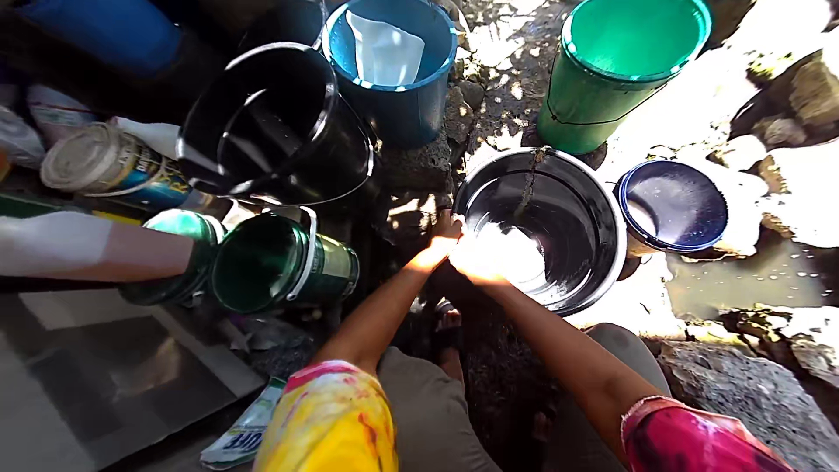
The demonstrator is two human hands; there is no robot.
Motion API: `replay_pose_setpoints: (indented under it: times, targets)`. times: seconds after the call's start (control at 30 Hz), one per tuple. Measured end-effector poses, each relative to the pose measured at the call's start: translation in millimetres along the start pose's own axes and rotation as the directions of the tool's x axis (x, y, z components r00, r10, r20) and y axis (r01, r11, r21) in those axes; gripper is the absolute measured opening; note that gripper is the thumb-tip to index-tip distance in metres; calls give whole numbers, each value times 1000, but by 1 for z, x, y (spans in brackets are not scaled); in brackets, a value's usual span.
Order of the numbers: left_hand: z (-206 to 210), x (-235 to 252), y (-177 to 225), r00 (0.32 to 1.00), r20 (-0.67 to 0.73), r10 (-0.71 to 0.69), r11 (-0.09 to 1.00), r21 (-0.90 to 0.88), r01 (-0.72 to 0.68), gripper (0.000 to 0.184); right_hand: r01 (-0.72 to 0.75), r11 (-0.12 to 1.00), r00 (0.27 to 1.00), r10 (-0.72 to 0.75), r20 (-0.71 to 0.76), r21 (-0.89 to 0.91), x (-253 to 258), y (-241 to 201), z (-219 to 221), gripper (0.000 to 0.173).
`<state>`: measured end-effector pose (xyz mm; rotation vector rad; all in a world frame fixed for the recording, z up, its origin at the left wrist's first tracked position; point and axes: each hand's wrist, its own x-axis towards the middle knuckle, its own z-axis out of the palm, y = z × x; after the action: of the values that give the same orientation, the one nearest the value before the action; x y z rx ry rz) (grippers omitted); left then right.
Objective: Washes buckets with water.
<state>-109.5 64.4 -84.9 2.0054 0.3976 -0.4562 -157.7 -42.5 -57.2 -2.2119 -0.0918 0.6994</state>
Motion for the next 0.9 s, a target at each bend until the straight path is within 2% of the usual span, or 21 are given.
replay_pose_setpoints:
  times: [0.03, 0.1, 0.13, 0.17, 0.2, 0.23, 0.3, 0.4, 0.47, 0.53, 0.57, 0.6, 0.67, 0.73, 0.77, 0.83, 0.9]
  targets:
    - [-3, 1, 5, 1000, 16, -1, 999, 50, 1, 54, 1, 998, 999, 1, -39, 58, 3, 0, 4, 53]
    - [-1, 2, 14, 999, 48, 25, 978, 205, -35, 54, 24, 999, 999, -25, -36, -26, 0, 12, 10, 62]
    - [5, 1, 18, 998, 48, 39, 955, 293, -52, 52, 42, 991, 999, -43, -6, -126, -11, 22, 8, 54]
    - [8, -2, 25, 998, 51, 31, 940, 339, -47, 51, 62, 972, 996, -46, 76, -225, -29, 32, 1, 44]
    - [12, -5, 32, 999, 46, 15, 936, 352, -30, 51, 64, 949, 980, -2, 199, -309, -49, 40, -12, 41]
    - [18, -5, 37, 1000, 28, 4, 942, 336, -14, 49, 80, 931, 966, 16, 257, -356, -67, 49, -24, 39]
    - [23, -4, 45, 1000, -5, -10, 967, 254, 11, 47, 121, 909, 968, -20, 250, -398, -88, 65, -35, 33]
    - [20, 11, 44, 997, -5, 74, 976, 204, -72, 50, 65, 914, 970, 36, 241, -400, -75, 49, -39, 38]
    - [13, 24, 25, 986, 15, 166, 960, 224, -165, 55, 5, 948, 978, 62, 198, -318, -41, 26, -29, 41]
    - [12, 26, 10, 995, 39, 94, 971, 215, -101, 65, 2, 989, 995, 12, 94, -151, -10, 17, -14, 38]
    - [16, 25, 7, 997, 28, 72, 975, 211, -76, 62, 10, 997, 999, -7, 37, -79, -5, 16, -9, 38]
    - [16, 21, 12, 997, 29, 67, 969, 237, -72, 60, -6, 997, 999, 10, 38, -83, -2, 14, -6, 41]
    - [14, 12, 27, 998, 23, 66, 949, 307, -70, 58, 6, 966, 984, 40, 176, -257, -6, 18, -2, 44]
    - [12, 12, 28, 995, 8, 104, 934, 344, -100, 57, 98, 907, 936, 56, 346, -410, -38, 35, -20, 43]
    - [11, 15, 23, 991, 7, 135, 931, 340, -129, 58, 142, 878, 921, 52, 387, -458, -56, 47, -33, 39]
    - [13, 19, 17, 985, -24, 171, 944, 292, -157, 57, 173, 831, 920, 55, 388, -529, -79, 69, -58, 37]
    - [21, 21, 18, 984, -71, 160, 981, 118, -151, 55, 172, 843, 927, 36, 373, -509, -84, 83, -73, 40]
